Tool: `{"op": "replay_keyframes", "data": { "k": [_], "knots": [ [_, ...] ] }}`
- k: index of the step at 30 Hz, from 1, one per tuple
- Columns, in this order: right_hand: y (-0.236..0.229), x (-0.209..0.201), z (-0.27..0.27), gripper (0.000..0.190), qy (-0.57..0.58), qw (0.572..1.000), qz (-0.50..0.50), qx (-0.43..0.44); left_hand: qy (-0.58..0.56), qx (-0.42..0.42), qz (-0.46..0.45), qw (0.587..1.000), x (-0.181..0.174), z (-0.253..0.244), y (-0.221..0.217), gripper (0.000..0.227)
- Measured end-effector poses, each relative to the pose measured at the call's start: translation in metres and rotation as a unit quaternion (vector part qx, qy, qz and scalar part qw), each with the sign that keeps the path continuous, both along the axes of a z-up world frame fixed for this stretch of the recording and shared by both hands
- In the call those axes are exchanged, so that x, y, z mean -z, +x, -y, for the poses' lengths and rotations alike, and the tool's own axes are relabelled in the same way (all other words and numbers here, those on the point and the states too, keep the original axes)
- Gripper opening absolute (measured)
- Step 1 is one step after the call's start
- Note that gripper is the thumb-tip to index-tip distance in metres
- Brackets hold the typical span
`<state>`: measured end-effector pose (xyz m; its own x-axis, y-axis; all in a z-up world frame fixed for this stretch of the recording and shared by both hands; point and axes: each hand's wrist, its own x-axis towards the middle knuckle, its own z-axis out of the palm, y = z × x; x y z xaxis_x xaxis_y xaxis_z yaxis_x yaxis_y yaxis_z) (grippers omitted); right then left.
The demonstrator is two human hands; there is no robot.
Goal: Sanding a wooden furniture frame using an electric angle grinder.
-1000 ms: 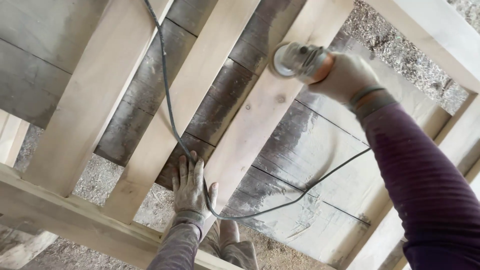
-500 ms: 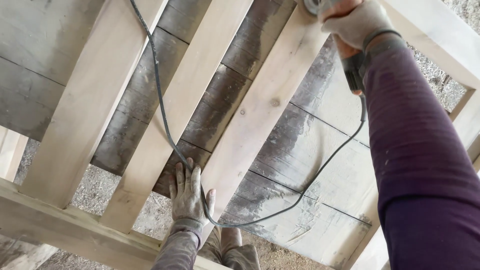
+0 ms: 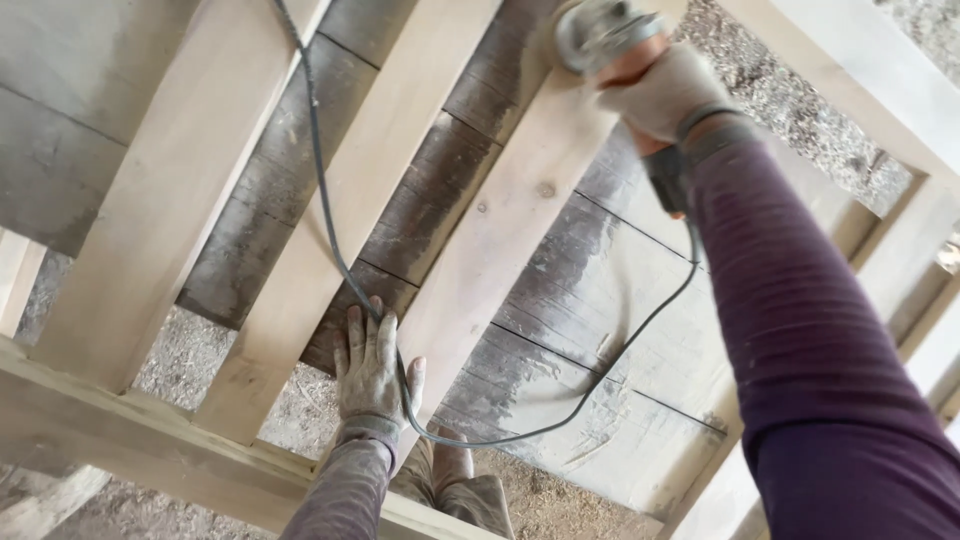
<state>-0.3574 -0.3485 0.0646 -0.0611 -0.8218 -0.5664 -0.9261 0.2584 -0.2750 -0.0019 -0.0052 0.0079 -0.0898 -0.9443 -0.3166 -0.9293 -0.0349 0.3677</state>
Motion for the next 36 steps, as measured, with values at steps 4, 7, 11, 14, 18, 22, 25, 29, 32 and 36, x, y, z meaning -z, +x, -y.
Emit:
{"op": "replay_keyframes", "data": {
  "k": [4,7,11,14,18,22,25,29,32,36],
  "knots": [
    [0.037,-0.018,-0.029,0.047,0.074,0.996,-0.010,0.042,-0.008,0.001,-0.009,1.000,-0.002,-0.001,-0.001,0.071],
    [0.059,-0.024,-0.050,0.045,0.087,0.996,0.021,0.022,-0.011,-0.014,-0.025,1.000,-0.001,0.000,0.000,0.073],
    [0.078,-0.039,-0.082,0.033,0.110,0.992,0.059,-0.033,-0.027,-0.011,-0.027,0.999,0.002,-0.003,0.001,0.071],
    [0.067,-0.021,-0.092,0.027,0.078,0.989,0.077,-0.104,-0.026,-0.007,-0.018,0.999,0.010,-0.005,0.003,0.072],
    [0.032,0.004,-0.085,0.035,-0.001,0.976,0.056,-0.209,0.008,-0.010,0.009,1.000,0.010,-0.005,0.001,0.074],
    [0.028,-0.039,-0.049,0.041,0.063,0.997,-0.021,-0.049,-0.008,0.003,-0.015,1.000,0.007,0.000,0.002,0.074],
    [0.012,-0.036,-0.026,0.052,0.030,0.999,-0.018,0.024,0.027,0.002,-0.002,1.000,0.003,0.000,0.001,0.075],
    [-0.012,-0.013,0.002,0.054,0.019,0.998,-0.049,0.035,0.017,0.003,0.002,1.000,-0.002,0.002,-0.001,0.075],
    [-0.024,-0.006,0.013,0.055,-0.017,0.997,-0.055,0.041,0.021,0.003,0.004,1.000,-0.002,0.002,0.000,0.075],
    [-0.043,0.002,0.026,0.053,-0.005,0.994,-0.065,0.083,0.028,0.003,0.000,1.000,-0.003,0.003,0.000,0.074]
  ]
}}
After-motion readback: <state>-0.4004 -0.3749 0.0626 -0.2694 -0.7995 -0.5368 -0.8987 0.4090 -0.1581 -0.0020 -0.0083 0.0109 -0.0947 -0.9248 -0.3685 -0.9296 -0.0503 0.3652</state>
